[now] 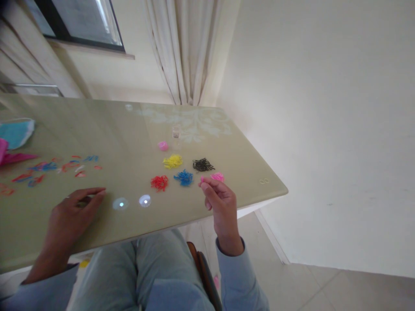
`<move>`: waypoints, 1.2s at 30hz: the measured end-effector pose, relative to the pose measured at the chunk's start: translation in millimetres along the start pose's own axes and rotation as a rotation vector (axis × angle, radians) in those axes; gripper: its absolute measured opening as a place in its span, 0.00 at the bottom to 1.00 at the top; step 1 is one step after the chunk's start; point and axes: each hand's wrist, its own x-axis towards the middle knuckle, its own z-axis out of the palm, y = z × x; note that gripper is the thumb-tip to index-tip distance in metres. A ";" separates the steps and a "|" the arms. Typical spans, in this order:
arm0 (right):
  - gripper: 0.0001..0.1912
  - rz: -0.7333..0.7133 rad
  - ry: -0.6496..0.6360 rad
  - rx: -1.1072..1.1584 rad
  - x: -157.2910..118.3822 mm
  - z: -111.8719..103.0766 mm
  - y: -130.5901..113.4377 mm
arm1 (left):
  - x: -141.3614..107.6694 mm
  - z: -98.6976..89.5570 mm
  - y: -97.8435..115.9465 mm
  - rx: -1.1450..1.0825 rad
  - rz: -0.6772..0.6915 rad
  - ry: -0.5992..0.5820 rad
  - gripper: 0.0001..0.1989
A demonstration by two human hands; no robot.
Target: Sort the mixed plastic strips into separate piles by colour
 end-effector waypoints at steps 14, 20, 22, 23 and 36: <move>0.17 -0.228 0.208 -0.747 44.7 -52.2 15.5 | -1.8 -1.5 -0.4 -0.042 -0.027 -0.024 0.20; 0.18 -0.289 0.206 -0.955 63.6 -69.4 32.5 | -1.2 -1.9 1.0 -0.039 -0.023 -0.033 0.20; 0.18 -0.302 0.185 -0.976 64.9 -67.5 35.4 | -0.9 -1.9 1.7 -0.030 -0.022 -0.031 0.20; 0.18 -0.311 0.178 -0.985 65.3 -66.4 36.5 | -0.7 -1.7 1.5 -0.029 -0.016 -0.028 0.20; 0.17 -0.347 0.236 -0.923 51.4 -58.3 31.4 | -0.8 4.1 -5.9 -0.059 0.034 0.017 0.18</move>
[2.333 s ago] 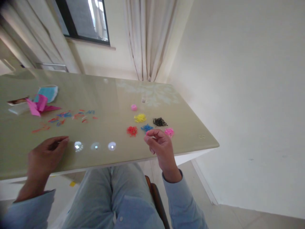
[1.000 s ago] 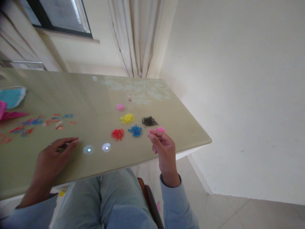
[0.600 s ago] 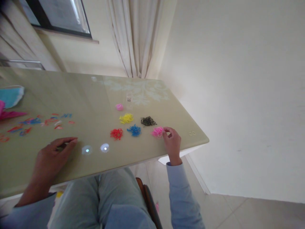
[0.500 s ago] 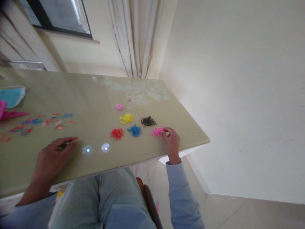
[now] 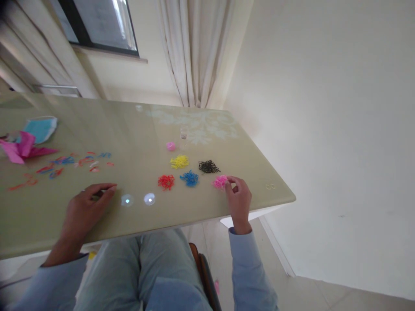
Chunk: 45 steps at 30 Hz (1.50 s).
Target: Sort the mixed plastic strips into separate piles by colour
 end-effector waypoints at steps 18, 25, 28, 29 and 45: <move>0.06 -0.508 -0.792 0.465 -88.0 123.8 -139.0 | -2.8 4.1 4.4 -0.081 0.087 0.030 0.12; 0.08 -0.411 -0.806 0.452 -84.6 129.2 -131.6 | 2.8 -13.3 -3.8 -0.433 0.027 -0.110 0.09; 0.11 -0.375 -0.811 0.471 -83.2 130.3 -124.1 | 13.3 -35.1 -21.4 -0.544 0.028 -0.197 0.12; 0.12 -0.372 -0.812 0.470 -83.0 131.5 -122.3 | 18.0 -43.8 -28.6 -0.527 0.025 -0.181 0.13; 0.19 -0.472 -0.749 0.347 -81.0 142.9 -107.6 | 126.5 -109.1 -109.9 0.285 -0.098 0.053 0.20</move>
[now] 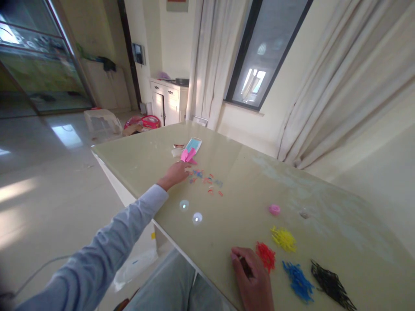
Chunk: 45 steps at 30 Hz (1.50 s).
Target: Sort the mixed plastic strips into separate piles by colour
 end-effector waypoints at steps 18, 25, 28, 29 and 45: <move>0.13 -0.039 -0.038 0.007 1.9 -3.1 -5.9 | 52.1 21.5 16.0 0.239 0.165 -0.195 0.13; 0.13 -0.082 -0.029 0.013 3.3 -2.8 -13.9 | 51.9 20.2 21.6 0.333 0.188 -0.226 0.14; 0.13 -0.105 0.000 0.030 3.9 -2.1 -19.9 | 52.0 21.7 23.7 0.365 0.204 -0.220 0.15; 0.13 -0.111 0.006 0.033 4.1 -2.0 -21.5 | 51.7 22.1 24.1 0.372 0.211 -0.216 0.15; 0.16 -0.109 -0.029 0.046 3.1 -1.7 -24.4 | 27.9 6.4 19.7 0.245 0.325 -0.198 0.14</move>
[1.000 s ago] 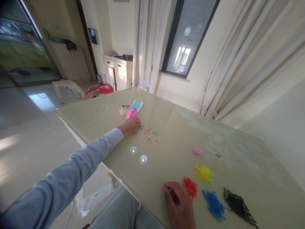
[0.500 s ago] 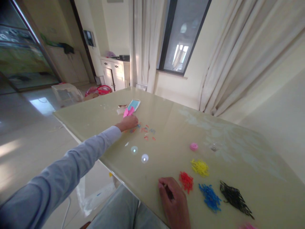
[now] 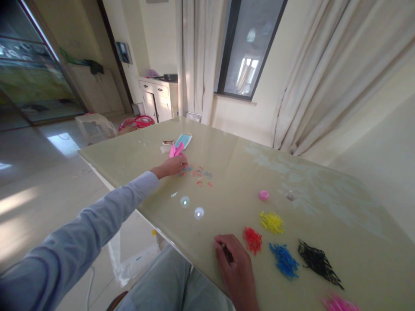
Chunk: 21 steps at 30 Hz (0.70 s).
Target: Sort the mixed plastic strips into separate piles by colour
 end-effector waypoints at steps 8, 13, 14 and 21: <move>0.13 0.005 -0.008 0.018 -3.7 0.9 4.9 | -15.4 -5.4 13.7 -0.123 0.027 0.066 0.13; 0.13 0.008 -0.018 0.019 -3.3 0.2 3.6 | -21.7 3.2 10.9 -0.172 0.014 0.074 0.11; 0.13 0.009 -0.018 0.021 -3.3 0.1 2.9 | -22.6 5.5 9.7 -0.179 0.009 0.074 0.11; 0.14 0.005 -0.014 0.017 -3.1 -0.5 0.0 | -29.6 5.2 12.1 -0.273 -0.029 0.117 0.09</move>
